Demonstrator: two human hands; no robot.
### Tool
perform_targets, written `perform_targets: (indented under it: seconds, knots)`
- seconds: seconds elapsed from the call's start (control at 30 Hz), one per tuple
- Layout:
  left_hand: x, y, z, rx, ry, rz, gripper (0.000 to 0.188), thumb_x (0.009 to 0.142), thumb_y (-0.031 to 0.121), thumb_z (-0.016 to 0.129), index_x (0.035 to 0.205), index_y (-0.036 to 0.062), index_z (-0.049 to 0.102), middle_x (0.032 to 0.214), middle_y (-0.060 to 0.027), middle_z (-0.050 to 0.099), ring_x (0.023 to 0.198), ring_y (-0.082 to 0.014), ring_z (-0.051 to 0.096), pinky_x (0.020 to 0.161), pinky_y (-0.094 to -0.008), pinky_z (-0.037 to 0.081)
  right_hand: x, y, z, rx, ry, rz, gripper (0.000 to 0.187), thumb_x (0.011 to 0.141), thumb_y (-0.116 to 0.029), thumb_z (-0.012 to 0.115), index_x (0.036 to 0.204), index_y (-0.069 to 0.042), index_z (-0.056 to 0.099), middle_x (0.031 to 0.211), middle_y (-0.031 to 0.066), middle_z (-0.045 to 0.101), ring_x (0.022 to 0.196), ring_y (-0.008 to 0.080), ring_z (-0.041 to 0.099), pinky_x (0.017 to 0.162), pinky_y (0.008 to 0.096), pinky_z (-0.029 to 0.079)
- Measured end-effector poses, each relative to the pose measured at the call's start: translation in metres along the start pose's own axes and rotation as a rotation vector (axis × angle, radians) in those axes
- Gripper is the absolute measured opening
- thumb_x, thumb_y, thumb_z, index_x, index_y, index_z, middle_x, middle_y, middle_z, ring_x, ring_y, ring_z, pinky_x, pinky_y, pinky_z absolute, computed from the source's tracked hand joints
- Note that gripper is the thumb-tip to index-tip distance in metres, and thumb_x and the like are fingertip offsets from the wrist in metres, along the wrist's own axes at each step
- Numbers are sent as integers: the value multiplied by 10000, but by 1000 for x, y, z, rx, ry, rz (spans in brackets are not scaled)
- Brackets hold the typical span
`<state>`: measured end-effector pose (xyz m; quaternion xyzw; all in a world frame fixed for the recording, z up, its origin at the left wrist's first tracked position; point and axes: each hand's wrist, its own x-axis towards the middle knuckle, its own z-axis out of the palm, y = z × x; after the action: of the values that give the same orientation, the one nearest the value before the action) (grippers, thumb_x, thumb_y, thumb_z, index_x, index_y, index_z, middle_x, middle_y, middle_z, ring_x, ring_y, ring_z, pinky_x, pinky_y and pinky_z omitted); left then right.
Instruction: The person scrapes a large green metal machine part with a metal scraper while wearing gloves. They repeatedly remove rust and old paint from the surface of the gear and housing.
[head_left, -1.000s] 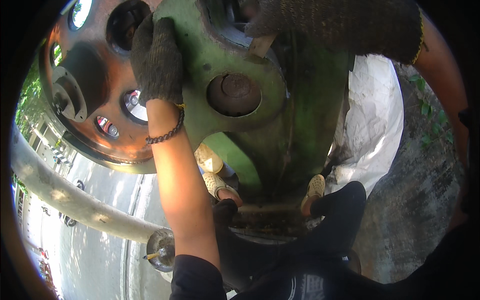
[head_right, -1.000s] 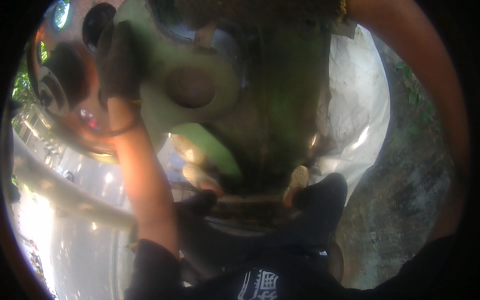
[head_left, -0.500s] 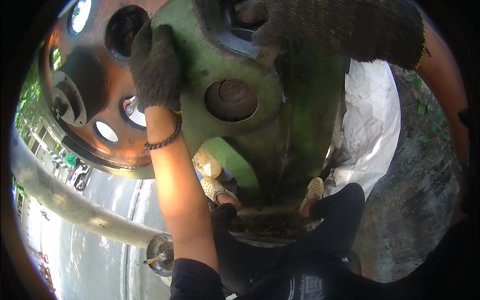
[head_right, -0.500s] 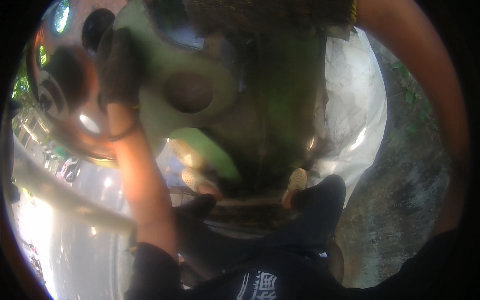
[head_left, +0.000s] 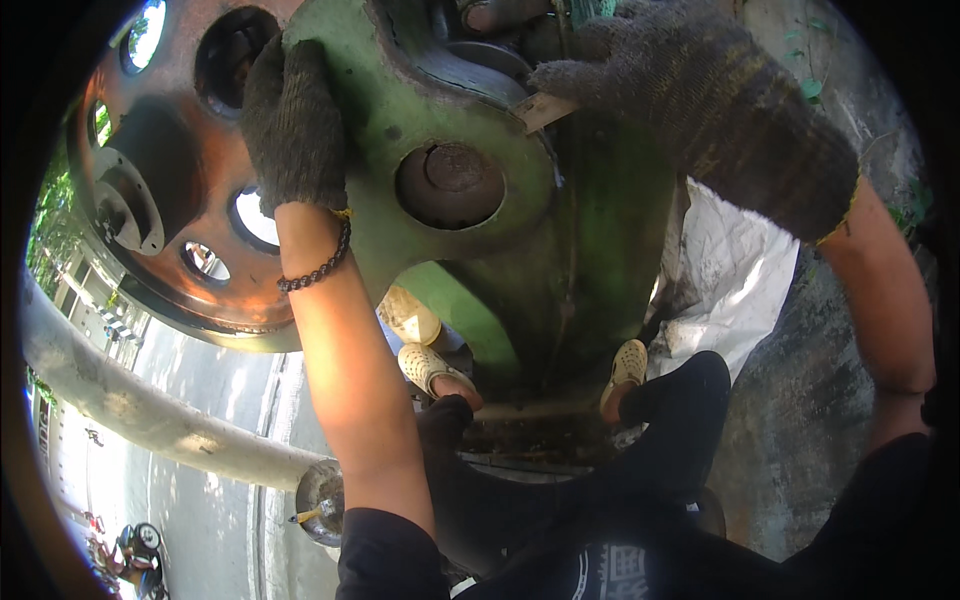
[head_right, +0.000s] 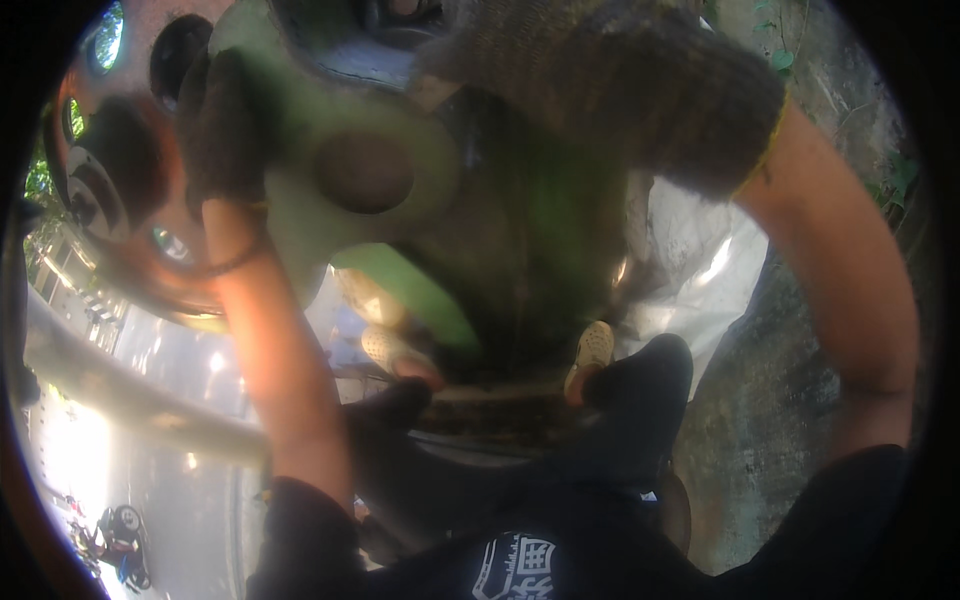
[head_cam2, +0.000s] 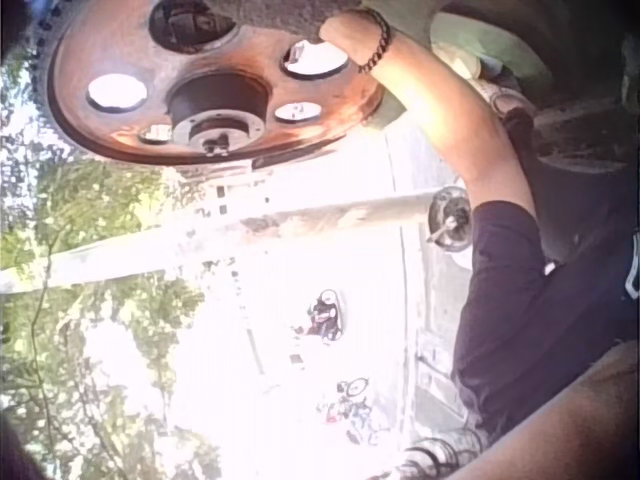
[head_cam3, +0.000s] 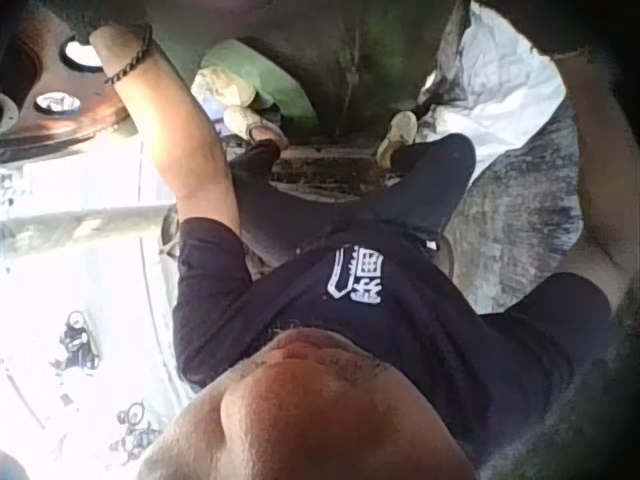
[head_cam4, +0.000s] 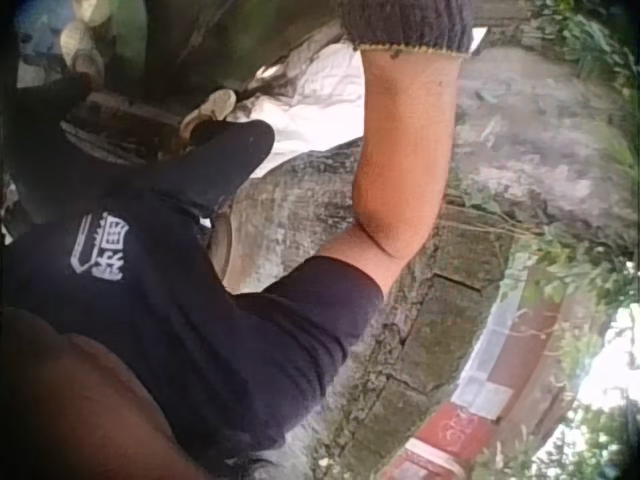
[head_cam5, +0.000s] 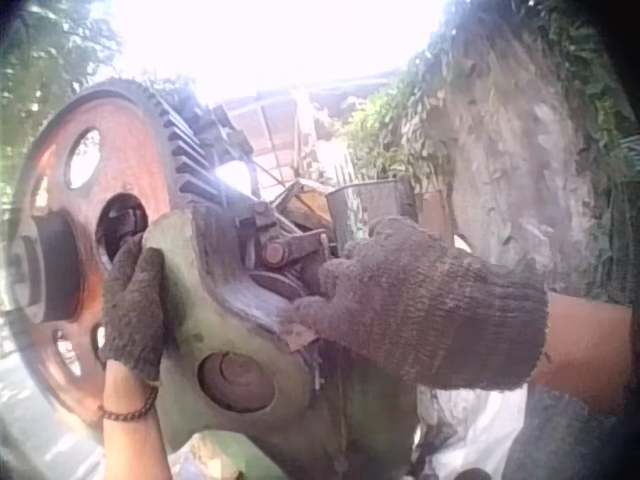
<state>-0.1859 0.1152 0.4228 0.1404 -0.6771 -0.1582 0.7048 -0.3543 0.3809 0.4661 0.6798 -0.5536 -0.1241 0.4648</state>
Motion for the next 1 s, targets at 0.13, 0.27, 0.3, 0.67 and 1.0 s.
perform_targets:
  seconds: [0.13,0.27,0.3,0.67,1.0]
  knots:
    - [3,-8,1,21,-5,33,553,995,349,590,1397,-31,607,1341,-236,665,1220,-333,641,1061,-404,466,-8,-12,13,22,52,104,359,905,-179,679,1265,-179,681,1023,58,700,919,296,718,829,434,556]
    - [3,-10,3,-5,5,61,549,993,340,597,1397,-31,608,1332,-230,671,1211,-326,644,1060,-397,468,-17,-26,26,-66,169,189,369,918,-141,623,1281,-171,681,1040,54,684,954,260,698,784,401,531]
    - [2,-10,4,16,17,67,547,994,339,598,1396,-32,609,1331,-229,672,1212,-325,644,1059,-395,469,-20,-29,28,-77,128,234,383,916,-139,627,1294,-174,673,1050,57,681,960,265,697,788,403,530]
    - [-1,-3,0,78,13,107,532,995,328,589,1382,-36,619,1338,-261,662,1256,-365,624,1081,-413,455,-20,-31,32,73,153,231,468,907,-107,630,1371,-171,624,1014,83,669,870,295,690,790,435,542]
    - [2,-15,0,17,-14,109,493,999,320,600,1348,-25,639,1306,-247,677,1198,-345,651,1043,-414,479,-54,-86,55,311,84,424,614,895,-52,607,1492,-167,519,958,123,618,793,310,680,661,423,547]
